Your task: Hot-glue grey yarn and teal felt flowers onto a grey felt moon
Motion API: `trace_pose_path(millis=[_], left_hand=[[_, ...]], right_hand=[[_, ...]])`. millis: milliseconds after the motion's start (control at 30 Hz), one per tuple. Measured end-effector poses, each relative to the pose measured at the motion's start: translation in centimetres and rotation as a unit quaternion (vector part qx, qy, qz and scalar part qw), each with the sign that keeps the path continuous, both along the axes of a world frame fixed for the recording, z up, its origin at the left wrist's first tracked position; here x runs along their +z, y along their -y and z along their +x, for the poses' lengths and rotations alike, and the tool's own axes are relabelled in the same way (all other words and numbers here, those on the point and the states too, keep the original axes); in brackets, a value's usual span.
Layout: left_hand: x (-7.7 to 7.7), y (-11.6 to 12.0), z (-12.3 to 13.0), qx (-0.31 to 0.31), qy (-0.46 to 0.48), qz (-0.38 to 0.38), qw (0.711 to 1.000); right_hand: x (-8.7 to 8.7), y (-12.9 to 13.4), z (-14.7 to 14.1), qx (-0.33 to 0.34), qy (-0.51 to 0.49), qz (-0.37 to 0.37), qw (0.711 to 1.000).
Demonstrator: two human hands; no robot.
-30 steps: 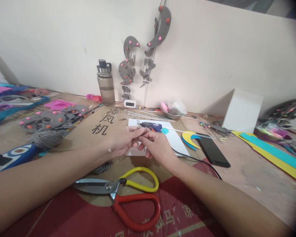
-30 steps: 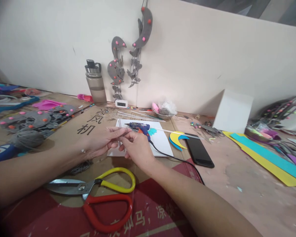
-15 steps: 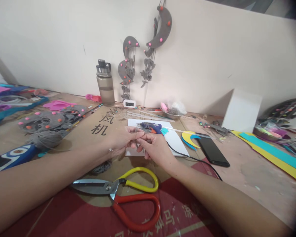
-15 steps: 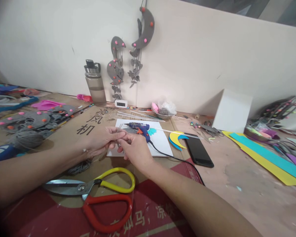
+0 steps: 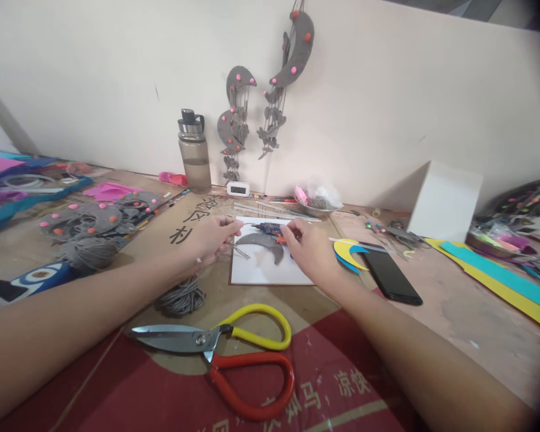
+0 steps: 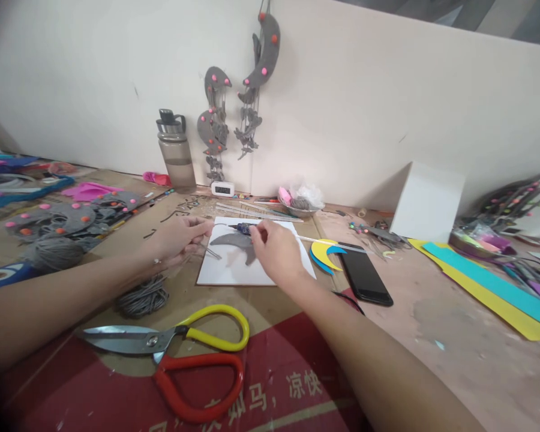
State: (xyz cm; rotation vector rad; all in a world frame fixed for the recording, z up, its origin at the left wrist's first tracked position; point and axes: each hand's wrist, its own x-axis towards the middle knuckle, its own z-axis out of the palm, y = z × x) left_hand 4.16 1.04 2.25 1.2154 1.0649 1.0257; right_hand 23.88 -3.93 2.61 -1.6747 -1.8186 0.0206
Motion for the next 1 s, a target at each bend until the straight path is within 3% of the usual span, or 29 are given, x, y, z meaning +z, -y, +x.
trace_pose_path(millis=[133, 267, 533, 733, 1000], left_hand=[[-0.8, -0.5, -1.3, 0.026, -0.176, 0.112, 0.978], [-1.7, -0.7, -1.8, 0.043, -0.294, 0.233, 0.926], [-1.8, -0.2, -1.2, 0.011, -0.318, 0.236, 0.918], [-1.2, 0.2, -1.1, -0.011, -0.403, 0.274, 0.873], [-1.5, -0.1, -1.0, -0.035, -0.433, 0.298, 0.85]], right_hand=[[-0.4, -0.9, 1.3, -0.092, 0.15, -0.061, 0.982], [-1.4, -1.3, 1.6, -0.099, 0.148, -0.08, 0.981], [-2.2, -2.6, 2.6, -0.097, 0.018, -0.159, 0.982], [-1.9, -2.8, 2.4, -0.078, -0.012, -0.187, 0.979], [-1.8, -2.9, 2.2, -0.116, -0.011, -0.151, 0.982]])
